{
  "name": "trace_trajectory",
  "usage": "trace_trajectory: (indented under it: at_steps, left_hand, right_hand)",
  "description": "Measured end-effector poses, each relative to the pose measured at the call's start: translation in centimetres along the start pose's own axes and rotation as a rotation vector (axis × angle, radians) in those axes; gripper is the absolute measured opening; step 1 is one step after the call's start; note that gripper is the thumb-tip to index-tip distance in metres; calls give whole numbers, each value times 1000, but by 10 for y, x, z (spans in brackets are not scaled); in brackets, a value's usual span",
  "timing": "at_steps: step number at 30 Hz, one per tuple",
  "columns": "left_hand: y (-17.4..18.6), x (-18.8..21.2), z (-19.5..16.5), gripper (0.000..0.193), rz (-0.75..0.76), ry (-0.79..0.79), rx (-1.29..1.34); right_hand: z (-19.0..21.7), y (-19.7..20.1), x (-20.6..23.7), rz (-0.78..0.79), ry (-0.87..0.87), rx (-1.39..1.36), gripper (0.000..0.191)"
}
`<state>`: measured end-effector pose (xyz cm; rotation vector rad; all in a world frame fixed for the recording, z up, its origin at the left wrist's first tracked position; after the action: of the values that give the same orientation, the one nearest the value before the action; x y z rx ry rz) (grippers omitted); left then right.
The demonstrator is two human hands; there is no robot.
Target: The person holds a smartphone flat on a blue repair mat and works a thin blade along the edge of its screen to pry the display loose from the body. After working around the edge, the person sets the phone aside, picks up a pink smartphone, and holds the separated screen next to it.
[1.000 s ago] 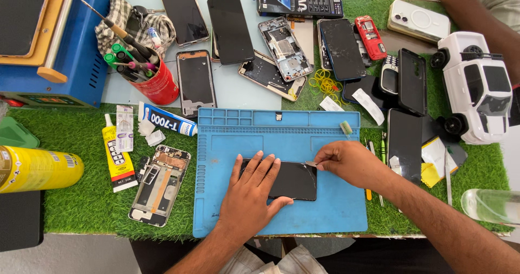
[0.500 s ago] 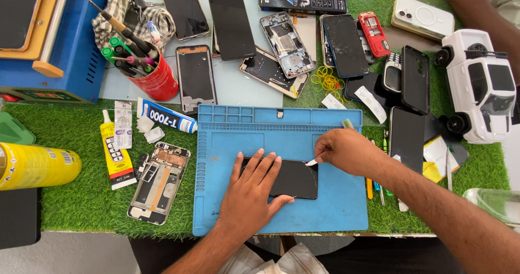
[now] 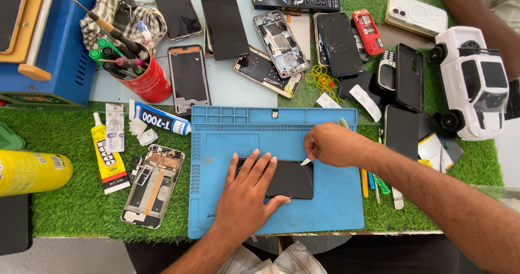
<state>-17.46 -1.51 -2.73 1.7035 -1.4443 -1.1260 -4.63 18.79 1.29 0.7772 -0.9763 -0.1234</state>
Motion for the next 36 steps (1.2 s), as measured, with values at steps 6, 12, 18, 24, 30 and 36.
trace_trajectory:
  at_steps: [6,12,18,24,30,36]
  left_hand:
    - [1,-3,-3,84,3,1,6]
    - [1,-3,1,85,11,0,-9]
    - [1,1,-3,83,10,-6,-21]
    - [5,3,-12,83,-6,-5,-18]
    - [5,2,-8,84,-3,-9,-15]
    - [0,0,-1,84,-3,-9,-17]
  right_hand:
    - [0,3,-9,51,73,51,16]
    - [-3,-5,-14,-8,126,39,13]
    - [-7,-15,-9,-51,96,52,10]
    - [1,-10,-7,-13,277,234,17]
    - [8,-6,-14,76,316,347,20]
    - [6,-3,-18,71,276,235,9]
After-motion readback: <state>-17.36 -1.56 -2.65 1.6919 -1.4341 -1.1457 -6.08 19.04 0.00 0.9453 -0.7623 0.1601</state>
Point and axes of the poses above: each hand's wrist, its own x-axis away from the middle knuckle, its own y-axis out of the back of the hand, z = x × y, the point moved 3 cm from there along -x, towards the middle knuckle, and after that the axes turned 3 degrees about -x, right-handed, at the moved point
